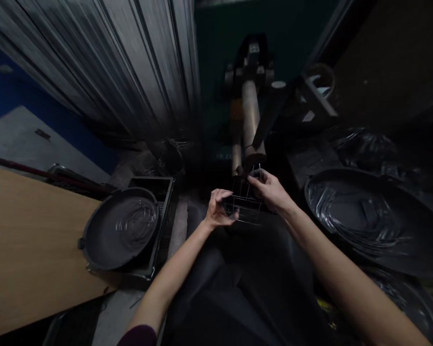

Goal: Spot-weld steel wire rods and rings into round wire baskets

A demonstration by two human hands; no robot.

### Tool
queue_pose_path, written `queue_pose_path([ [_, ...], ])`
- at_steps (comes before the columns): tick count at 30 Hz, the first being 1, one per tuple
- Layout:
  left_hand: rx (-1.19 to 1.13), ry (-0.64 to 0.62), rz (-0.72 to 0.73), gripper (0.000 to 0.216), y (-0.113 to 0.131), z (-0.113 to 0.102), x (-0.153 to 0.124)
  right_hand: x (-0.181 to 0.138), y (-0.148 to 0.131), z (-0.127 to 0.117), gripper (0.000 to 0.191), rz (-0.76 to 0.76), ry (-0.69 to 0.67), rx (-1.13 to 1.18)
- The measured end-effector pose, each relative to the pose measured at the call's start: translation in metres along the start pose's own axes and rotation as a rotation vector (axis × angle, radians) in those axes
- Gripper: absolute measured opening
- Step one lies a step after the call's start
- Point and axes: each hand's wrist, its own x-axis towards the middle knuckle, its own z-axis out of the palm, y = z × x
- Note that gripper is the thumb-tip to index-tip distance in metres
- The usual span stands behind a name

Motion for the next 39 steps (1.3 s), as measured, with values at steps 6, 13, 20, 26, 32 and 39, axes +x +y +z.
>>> queue_pose_path([
  [6, 0.007, 0.037, 0.054, 0.068, -0.010, 0.007, 0.022, 0.024, -0.008, -0.002, 0.043, 0.021, 0.075, 0.030],
  [13, -0.045, 0.039, -0.013, 0.072, -0.024, 0.008, 0.028, 0.041, -0.015, 0.004, 0.041, 0.026, 0.122, 0.020],
  [20, -0.039, -0.010, -0.058, 0.073, -0.028, 0.009, 0.035, 0.046, -0.015, 0.001, 0.034, -0.025, 0.135, -0.039],
  [26, -0.099, 0.011, -0.069, 0.075, -0.032, 0.010, 0.034, 0.053, -0.009, 0.002, 0.032, 0.008, 0.157, -0.052],
  [32, -0.106, -0.058, -0.147, 0.082, -0.039, 0.008, 0.037, 0.066, -0.001, 0.002, 0.034, 0.001, 0.131, -0.037],
  [39, -0.160, -0.095, -0.124, 0.081, -0.038, 0.001, 0.044, 0.065, 0.000, 0.006, 0.035, 0.088, 0.201, 0.065],
])
